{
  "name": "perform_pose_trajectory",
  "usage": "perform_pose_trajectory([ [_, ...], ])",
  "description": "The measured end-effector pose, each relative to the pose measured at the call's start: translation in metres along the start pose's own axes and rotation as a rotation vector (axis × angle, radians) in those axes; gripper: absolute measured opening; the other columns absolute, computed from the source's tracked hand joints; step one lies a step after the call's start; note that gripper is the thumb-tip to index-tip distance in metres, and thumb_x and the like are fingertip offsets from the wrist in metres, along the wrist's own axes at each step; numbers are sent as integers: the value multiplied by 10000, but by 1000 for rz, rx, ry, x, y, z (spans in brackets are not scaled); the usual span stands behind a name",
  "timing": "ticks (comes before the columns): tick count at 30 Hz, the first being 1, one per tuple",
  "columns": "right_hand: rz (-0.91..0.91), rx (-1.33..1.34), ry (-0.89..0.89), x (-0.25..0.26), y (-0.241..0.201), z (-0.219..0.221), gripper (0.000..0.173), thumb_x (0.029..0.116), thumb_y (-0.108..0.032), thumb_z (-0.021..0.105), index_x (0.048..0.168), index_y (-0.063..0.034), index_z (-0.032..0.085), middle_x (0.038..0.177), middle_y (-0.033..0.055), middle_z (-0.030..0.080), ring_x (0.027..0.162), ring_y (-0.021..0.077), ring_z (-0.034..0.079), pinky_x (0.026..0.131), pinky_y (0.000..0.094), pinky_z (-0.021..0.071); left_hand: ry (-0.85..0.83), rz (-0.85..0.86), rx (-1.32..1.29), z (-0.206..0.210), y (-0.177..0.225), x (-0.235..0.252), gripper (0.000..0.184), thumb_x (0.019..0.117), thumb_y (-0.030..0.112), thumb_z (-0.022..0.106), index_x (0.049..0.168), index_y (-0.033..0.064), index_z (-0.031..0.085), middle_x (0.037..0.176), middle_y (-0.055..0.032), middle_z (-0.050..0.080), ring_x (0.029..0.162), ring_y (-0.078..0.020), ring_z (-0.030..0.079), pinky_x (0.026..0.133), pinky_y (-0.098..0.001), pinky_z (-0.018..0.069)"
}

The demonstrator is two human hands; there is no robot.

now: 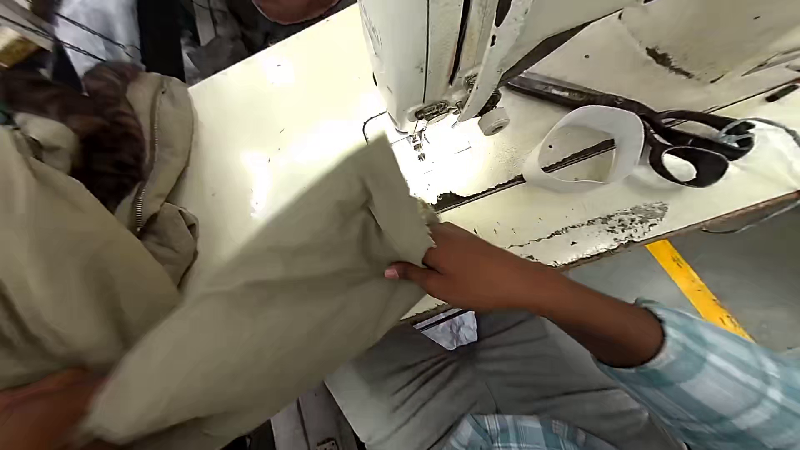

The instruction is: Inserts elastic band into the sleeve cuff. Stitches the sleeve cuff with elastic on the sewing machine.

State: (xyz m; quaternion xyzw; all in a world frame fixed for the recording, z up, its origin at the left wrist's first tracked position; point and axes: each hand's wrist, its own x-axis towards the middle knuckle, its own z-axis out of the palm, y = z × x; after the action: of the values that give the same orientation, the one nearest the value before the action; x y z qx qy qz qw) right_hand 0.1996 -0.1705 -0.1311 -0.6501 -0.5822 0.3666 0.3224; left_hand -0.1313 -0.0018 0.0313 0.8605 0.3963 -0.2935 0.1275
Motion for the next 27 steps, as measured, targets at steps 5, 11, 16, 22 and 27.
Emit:
perform_pose_trajectory([
  [5,87,78,-93,-9,9,-9,362,1038,-414,594,806,-150,682,711,-41,647,686,64,647,611,302,529,-367,-93,144,14,-19,63,664,832,387,859,1179,-144,664,1184,-425,612,1213,-615,536,1056,-765,334],
  [11,-22,-85,-7,-8,-6,-5,492,1021,-477,590,714,-98,660,652,4,582,656,133,597,611,358,479,172,380,158,-51,98,41,527,1002,369,666,1266,-86,646,1177,-350,655,1097,-526,635,959,-664,469],
  [16,-184,-182,180,-19,-12,12,259,898,-275,695,756,-60,668,656,70,607,613,220,637,519,406,494,431,1000,92,7,166,138,592,1066,612,277,1310,264,688,1264,61,716,1365,-197,563,1174,-616,331],
  [22,-295,-418,410,-38,5,49,133,1049,-167,543,1003,-108,652,829,46,679,749,216,693,689,348,584,399,778,383,0,159,158,475,971,440,558,608,157,675,647,-26,663,967,-319,719,1045,-729,326],
  [27,-243,-433,449,-35,4,57,318,1058,-418,525,1048,-143,683,920,19,709,882,199,692,836,348,548,-18,866,463,-12,199,162,73,814,109,810,796,145,749,756,-38,693,833,-269,691,1028,-629,400],
])
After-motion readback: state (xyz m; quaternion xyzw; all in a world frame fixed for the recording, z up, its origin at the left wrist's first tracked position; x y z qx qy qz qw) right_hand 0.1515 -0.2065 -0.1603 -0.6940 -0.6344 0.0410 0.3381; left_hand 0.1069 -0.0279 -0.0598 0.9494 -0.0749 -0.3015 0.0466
